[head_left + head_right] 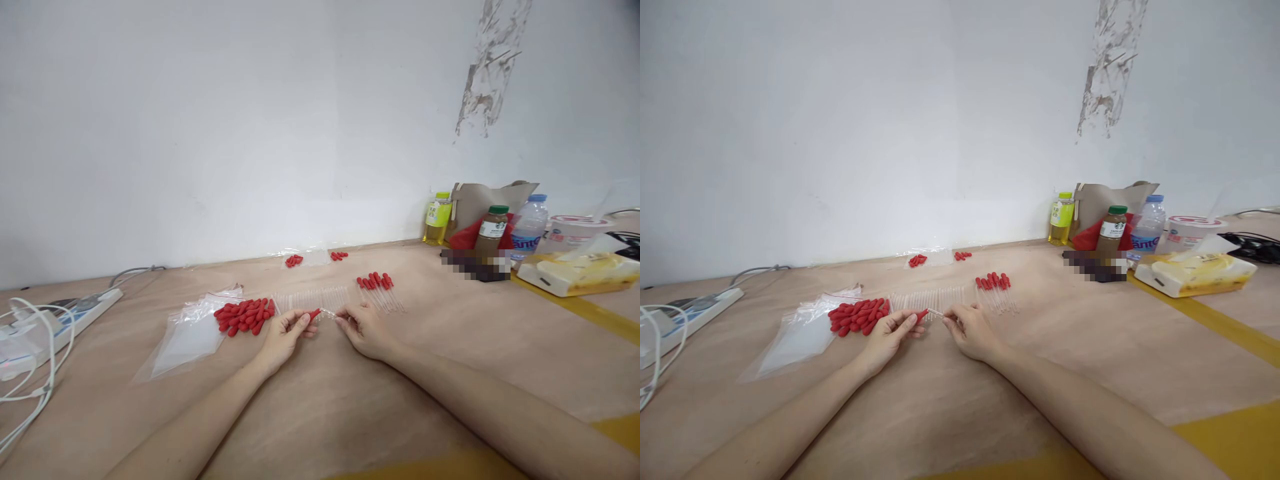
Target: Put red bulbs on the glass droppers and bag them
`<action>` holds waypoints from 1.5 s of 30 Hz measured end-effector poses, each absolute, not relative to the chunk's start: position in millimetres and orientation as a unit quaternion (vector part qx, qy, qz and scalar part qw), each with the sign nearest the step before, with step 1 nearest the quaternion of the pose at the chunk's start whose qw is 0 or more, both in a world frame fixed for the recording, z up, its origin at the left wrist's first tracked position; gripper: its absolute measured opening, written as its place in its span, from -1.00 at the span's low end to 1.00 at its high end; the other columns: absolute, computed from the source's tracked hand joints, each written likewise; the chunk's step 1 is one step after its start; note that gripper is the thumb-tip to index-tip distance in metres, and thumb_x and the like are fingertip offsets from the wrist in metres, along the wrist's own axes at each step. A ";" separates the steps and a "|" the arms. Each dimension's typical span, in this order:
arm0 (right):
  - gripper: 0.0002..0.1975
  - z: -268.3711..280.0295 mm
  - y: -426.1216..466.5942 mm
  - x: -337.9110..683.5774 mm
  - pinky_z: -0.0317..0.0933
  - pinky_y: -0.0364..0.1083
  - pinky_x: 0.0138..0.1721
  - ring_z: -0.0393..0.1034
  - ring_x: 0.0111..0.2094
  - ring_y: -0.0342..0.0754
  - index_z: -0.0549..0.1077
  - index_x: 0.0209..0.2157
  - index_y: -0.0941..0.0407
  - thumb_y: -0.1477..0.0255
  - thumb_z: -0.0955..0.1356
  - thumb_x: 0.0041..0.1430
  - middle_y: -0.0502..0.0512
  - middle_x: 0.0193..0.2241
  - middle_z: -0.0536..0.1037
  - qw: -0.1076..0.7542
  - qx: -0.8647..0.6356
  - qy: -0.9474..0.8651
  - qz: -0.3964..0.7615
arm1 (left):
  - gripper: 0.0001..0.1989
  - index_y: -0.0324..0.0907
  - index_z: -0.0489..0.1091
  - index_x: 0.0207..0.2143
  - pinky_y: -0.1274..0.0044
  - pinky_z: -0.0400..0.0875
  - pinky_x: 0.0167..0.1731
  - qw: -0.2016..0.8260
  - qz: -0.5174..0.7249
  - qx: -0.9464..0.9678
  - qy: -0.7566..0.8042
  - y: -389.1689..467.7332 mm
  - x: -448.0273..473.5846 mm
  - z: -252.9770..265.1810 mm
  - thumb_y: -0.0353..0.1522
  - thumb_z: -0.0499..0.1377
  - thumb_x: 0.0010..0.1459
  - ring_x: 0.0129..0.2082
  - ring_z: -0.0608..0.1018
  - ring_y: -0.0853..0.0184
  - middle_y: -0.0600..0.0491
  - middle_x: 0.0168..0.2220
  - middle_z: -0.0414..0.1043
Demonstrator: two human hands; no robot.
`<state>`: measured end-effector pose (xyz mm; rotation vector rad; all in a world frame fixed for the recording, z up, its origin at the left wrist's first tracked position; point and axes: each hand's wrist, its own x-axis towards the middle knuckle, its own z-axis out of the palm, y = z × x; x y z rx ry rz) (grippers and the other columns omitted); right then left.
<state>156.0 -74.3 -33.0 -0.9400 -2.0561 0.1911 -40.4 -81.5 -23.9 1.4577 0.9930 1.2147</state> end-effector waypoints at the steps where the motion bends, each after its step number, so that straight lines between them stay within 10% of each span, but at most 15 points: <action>1: -0.87 -32.6 -74.5 156.1 0.02 -0.11 -0.32 0.25 -0.55 -0.20 0.35 -0.39 0.13 0.42 0.20 0.13 -0.02 -0.55 0.45 0.420 -0.374 -0.823 0.081 | -0.71 -0.28 0.39 -0.31 0.53 0.42 -0.36 0.478 0.497 0.599 0.407 -81.7 -40.2 -23.7 -0.25 0.20 -0.05 -0.44 0.51 0.37 0.04 -0.43 0.46; 45: -0.79 -26.4 -85.3 163.6 -0.14 -0.08 -0.32 0.23 -0.51 -0.18 0.39 -0.44 0.12 0.47 0.16 0.14 0.00 -0.54 0.47 0.324 -0.316 -0.891 -0.030 | -0.79 -0.21 0.45 -0.40 0.60 0.26 -0.47 0.172 0.355 0.832 0.389 -102.9 -39.6 -18.8 -0.29 0.08 0.09 -0.49 0.41 0.40 0.04 -0.47 0.42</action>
